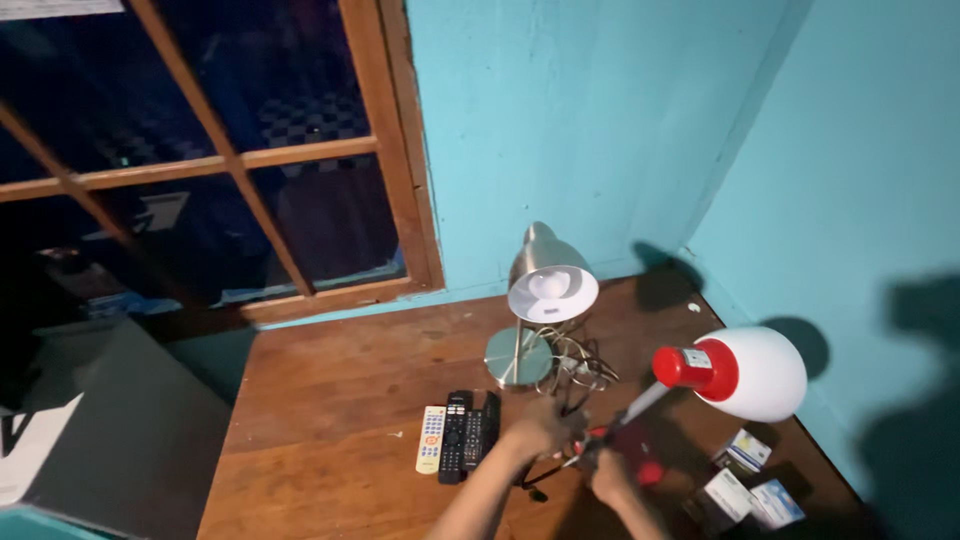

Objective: The person removes a light bulb from a red and white desk lamp and then replaces it with a new one from a box. They also remove a bulb from a silver desk lamp and replace it with a new one.

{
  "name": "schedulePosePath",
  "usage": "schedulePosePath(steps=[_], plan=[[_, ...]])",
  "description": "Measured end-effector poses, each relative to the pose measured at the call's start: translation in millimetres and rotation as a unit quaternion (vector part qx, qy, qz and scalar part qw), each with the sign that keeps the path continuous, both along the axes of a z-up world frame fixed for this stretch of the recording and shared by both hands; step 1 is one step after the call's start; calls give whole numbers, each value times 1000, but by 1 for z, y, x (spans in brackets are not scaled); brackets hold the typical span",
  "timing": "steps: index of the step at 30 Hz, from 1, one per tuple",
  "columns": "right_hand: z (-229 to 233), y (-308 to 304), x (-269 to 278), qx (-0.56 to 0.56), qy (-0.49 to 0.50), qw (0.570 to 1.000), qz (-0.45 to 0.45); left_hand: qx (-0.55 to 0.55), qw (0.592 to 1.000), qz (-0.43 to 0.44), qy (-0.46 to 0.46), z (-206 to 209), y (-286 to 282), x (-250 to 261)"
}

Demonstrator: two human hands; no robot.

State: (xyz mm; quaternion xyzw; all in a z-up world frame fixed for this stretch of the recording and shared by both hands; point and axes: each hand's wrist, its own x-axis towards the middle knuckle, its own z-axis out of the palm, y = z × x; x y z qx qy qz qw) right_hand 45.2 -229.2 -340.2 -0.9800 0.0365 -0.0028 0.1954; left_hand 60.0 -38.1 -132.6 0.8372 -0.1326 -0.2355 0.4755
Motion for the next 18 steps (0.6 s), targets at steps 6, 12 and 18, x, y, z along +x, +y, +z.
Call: schedulePosePath(steps=[6,12,18], plan=[[99,-45,-5,293,-156,943,-22,-155,981,67,-96,57,-15,-23],[253,-36,-55,338,-119,925,-130,-182,977,50,-98,93,-21,-45],[334,-13,-76,284,-360,886,73,-168,978,-98,-67,98,-27,-64]])
